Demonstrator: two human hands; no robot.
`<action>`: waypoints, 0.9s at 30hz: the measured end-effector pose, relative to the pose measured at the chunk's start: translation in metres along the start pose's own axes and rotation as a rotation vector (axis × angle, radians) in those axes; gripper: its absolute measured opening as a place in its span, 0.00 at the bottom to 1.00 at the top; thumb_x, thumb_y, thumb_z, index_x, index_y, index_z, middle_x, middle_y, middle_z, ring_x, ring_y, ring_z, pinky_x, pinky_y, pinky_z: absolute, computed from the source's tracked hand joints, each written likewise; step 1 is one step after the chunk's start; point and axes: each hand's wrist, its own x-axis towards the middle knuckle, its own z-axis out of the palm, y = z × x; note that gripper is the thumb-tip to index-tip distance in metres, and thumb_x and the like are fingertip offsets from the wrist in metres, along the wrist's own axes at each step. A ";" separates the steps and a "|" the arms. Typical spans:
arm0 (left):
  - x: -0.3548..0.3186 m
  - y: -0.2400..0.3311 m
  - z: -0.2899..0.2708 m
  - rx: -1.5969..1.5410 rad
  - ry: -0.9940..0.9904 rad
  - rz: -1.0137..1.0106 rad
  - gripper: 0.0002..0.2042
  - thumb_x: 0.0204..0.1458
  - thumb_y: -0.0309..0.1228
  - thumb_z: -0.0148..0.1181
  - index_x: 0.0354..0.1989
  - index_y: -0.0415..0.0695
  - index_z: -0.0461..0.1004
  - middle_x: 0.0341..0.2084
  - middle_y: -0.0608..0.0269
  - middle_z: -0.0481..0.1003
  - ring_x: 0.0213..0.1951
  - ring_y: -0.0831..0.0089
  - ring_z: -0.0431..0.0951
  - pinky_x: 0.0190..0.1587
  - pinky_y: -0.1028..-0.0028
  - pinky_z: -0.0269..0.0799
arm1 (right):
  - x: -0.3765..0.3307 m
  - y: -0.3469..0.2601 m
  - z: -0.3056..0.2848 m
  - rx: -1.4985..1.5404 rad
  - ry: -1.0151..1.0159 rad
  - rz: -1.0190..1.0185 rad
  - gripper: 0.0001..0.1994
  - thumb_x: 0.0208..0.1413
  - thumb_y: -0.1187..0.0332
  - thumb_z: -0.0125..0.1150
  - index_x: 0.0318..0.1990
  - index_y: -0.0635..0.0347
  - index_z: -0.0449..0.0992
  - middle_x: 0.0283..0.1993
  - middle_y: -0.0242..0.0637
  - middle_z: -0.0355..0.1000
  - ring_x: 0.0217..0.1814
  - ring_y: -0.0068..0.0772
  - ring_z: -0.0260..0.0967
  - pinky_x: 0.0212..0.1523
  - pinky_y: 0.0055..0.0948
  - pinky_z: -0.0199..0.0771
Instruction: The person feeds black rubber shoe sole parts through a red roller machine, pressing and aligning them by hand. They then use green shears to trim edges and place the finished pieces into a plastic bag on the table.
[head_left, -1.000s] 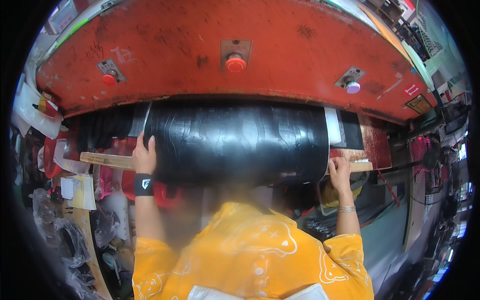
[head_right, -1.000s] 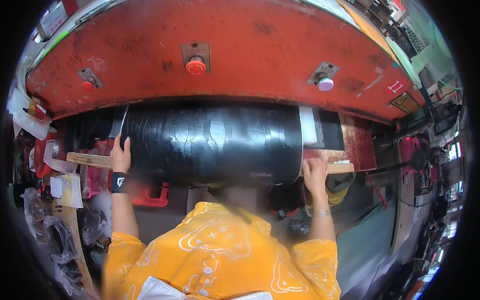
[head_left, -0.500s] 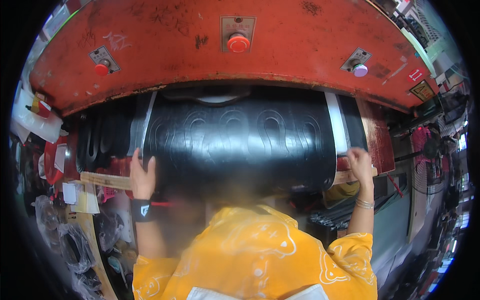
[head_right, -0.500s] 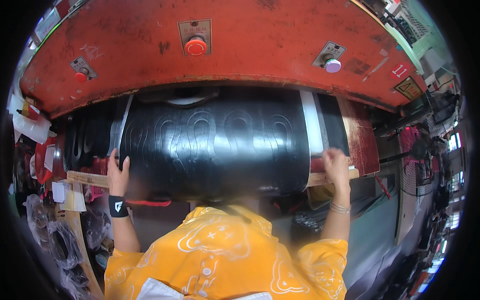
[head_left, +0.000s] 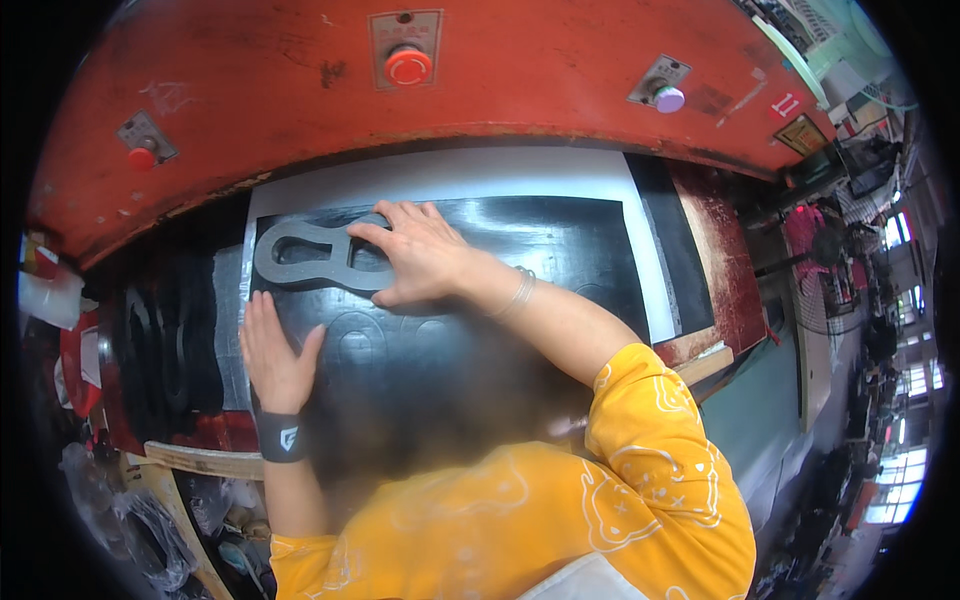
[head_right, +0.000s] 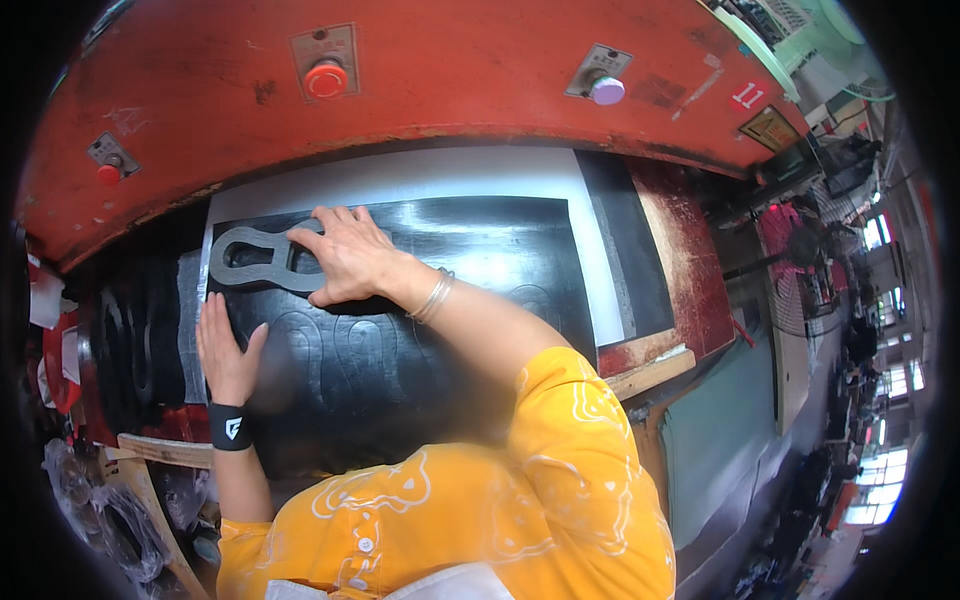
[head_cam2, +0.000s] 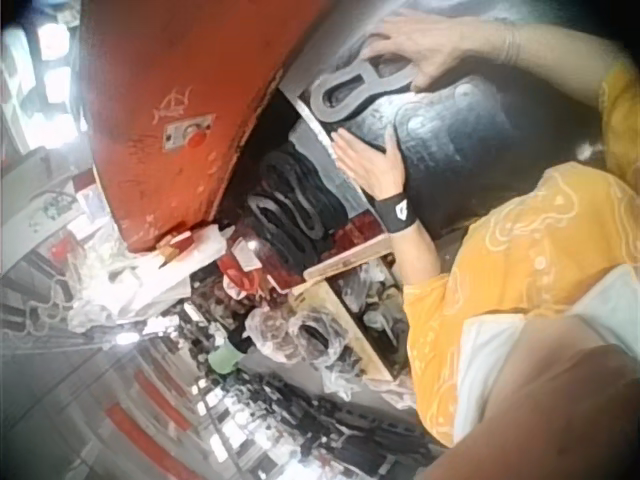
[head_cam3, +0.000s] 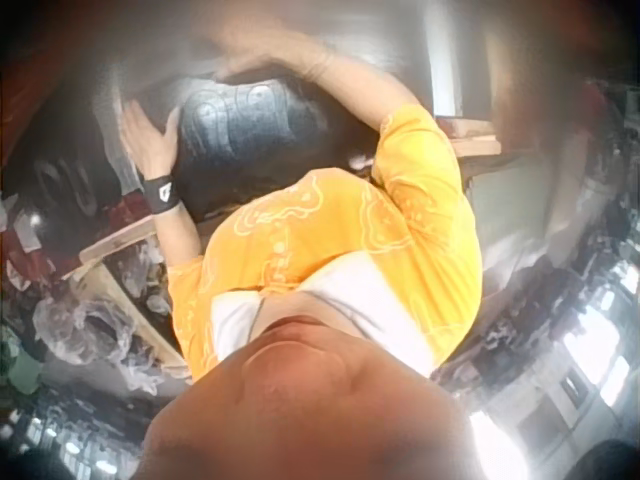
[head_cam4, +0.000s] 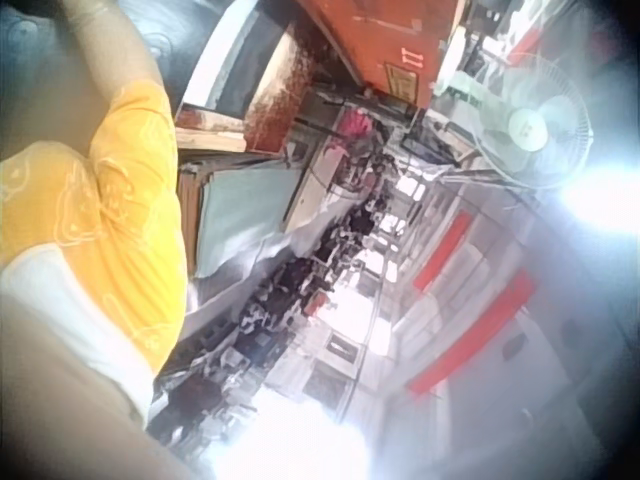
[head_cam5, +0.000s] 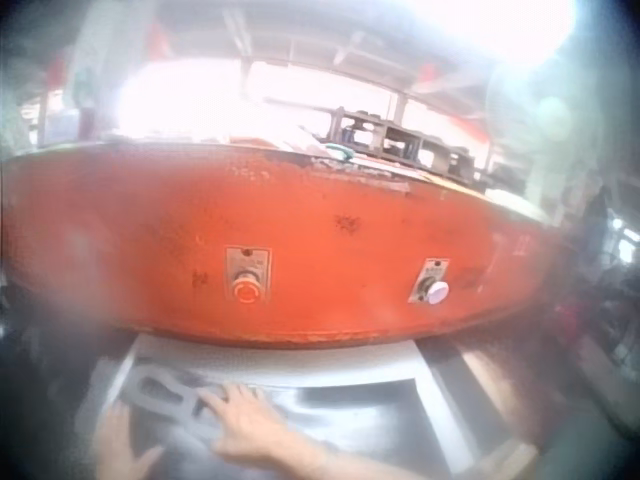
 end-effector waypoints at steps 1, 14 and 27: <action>-0.004 -0.001 -0.003 0.002 -0.024 -0.010 0.38 0.50 0.48 0.59 0.64 0.34 0.54 0.63 0.44 0.55 0.67 0.52 0.51 0.67 0.56 0.43 | -0.005 -0.001 -0.003 0.000 0.027 -0.040 0.41 0.32 0.50 0.71 0.59 0.52 0.66 0.58 0.54 0.60 0.61 0.53 0.57 0.59 0.48 0.56; -0.012 -0.001 -0.004 0.058 -0.032 -0.064 0.38 0.51 0.47 0.59 0.64 0.35 0.53 0.64 0.46 0.55 0.67 0.54 0.51 0.67 0.55 0.43 | -0.162 0.093 -0.086 -0.109 0.035 0.144 0.41 0.28 0.56 0.72 0.59 0.48 0.67 0.62 0.47 0.58 0.61 0.52 0.57 0.61 0.44 0.56; -0.010 -0.002 -0.005 0.042 -0.046 -0.080 0.38 0.50 0.50 0.58 0.64 0.37 0.55 0.64 0.48 0.56 0.67 0.55 0.52 0.67 0.57 0.44 | -0.164 0.103 -0.082 -0.135 0.025 0.162 0.41 0.29 0.58 0.73 0.59 0.47 0.66 0.63 0.47 0.57 0.62 0.52 0.56 0.62 0.43 0.56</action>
